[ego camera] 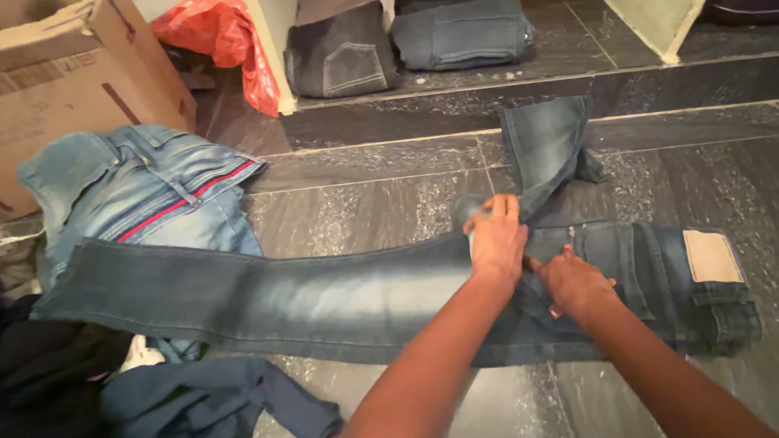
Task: The person picks up a pair of denim jeans from a pile, spreads them out on the floor, and folds them into a rectangle before placing them on a shelf.
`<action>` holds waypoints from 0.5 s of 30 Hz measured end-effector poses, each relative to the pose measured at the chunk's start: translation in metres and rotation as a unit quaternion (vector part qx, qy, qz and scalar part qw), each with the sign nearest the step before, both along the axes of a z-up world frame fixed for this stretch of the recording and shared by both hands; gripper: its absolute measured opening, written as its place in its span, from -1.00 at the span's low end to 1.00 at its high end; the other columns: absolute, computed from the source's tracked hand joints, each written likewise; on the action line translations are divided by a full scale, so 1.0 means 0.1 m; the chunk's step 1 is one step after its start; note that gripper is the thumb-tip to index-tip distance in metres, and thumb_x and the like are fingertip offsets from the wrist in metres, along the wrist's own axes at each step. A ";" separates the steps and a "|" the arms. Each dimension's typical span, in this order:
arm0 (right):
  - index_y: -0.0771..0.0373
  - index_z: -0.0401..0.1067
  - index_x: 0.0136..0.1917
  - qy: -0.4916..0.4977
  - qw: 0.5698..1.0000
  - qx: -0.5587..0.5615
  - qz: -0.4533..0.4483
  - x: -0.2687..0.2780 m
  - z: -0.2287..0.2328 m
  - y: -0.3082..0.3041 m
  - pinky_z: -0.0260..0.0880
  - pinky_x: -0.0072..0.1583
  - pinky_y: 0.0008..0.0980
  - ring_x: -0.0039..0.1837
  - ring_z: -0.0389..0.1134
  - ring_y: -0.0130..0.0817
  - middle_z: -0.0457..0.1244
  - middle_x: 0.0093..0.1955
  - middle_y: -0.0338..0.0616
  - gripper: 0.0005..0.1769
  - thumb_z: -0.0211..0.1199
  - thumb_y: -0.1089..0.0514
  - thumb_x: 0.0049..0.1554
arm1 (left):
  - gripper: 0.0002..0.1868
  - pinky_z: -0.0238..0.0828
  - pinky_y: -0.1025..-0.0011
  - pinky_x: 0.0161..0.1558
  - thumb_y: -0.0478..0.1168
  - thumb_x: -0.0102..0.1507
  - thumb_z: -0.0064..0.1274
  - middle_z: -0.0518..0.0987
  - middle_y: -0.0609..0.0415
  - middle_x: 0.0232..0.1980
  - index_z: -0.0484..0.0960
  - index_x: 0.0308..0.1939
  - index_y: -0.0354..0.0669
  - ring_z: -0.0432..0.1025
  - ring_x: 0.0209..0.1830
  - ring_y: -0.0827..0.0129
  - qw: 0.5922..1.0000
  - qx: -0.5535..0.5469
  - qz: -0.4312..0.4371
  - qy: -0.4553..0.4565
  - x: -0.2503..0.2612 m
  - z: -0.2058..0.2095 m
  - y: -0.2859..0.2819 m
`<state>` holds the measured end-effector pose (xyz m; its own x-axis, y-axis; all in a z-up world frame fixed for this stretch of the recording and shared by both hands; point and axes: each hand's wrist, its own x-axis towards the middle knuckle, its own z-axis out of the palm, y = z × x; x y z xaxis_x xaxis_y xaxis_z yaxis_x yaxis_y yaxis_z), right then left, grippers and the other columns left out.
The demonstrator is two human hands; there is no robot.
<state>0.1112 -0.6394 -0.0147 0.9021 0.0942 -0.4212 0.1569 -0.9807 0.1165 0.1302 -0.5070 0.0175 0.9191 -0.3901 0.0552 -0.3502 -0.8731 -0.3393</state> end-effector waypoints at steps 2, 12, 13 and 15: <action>-0.45 -0.25 0.66 -0.003 1.000 0.000 0.005 -0.04 0.08 0.04 0.50 0.22 0.20 0.61 0.06 0.18 -0.17 0.64 0.37 0.34 0.58 0.17 -0.07 | -0.58 0.59 0.02 -0.17 -0.07 0.33 0.02 0.29 -0.14 0.38 0.53 0.28 0.10 0.26 0.34 -0.05 0.996 -0.085 0.027 0.017 -0.11 0.01 0.08; -0.68 -0.46 0.61 0.017 0.999 0.009 -0.034 -0.02 0.09 0.05 0.42 0.25 0.32 0.60 0.04 0.18 -0.26 0.68 0.29 0.50 0.65 0.03 -0.13 | -0.05 0.34 0.13 0.31 -0.45 0.00 0.22 0.22 -0.39 0.35 0.10 0.43 -0.31 0.32 0.29 -0.20 0.714 -0.620 0.321 -0.057 -0.71 -0.55 1.03; -0.67 -0.46 0.61 0.021 0.999 0.013 -0.039 -0.02 0.08 0.04 0.41 0.25 0.34 0.60 0.05 0.18 -0.27 0.69 0.28 0.51 0.66 0.03 -0.14 | -0.05 0.32 0.13 0.34 -0.46 0.00 0.21 0.24 -0.44 0.31 0.09 0.43 -0.35 0.34 0.25 -0.21 0.677 -0.638 0.363 -0.056 -0.72 -0.64 1.16; -0.68 -0.47 0.61 0.025 0.999 0.017 -0.041 -0.02 0.08 0.05 0.41 0.25 0.35 0.60 0.05 0.17 -0.28 0.69 0.29 0.52 0.66 0.04 -0.14 | 0.01 0.39 0.16 0.25 -0.47 -0.02 0.24 0.29 -0.40 0.26 0.08 0.47 -0.19 0.35 0.21 -0.17 0.678 -0.656 0.332 -0.023 -0.83 -0.77 1.44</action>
<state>0.1094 -0.6344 -0.0068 0.8848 0.0364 -0.4645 0.0811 -0.9938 0.0766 0.0469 -0.3630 -0.0600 0.8533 0.5214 -0.0110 0.2524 -0.3944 0.8836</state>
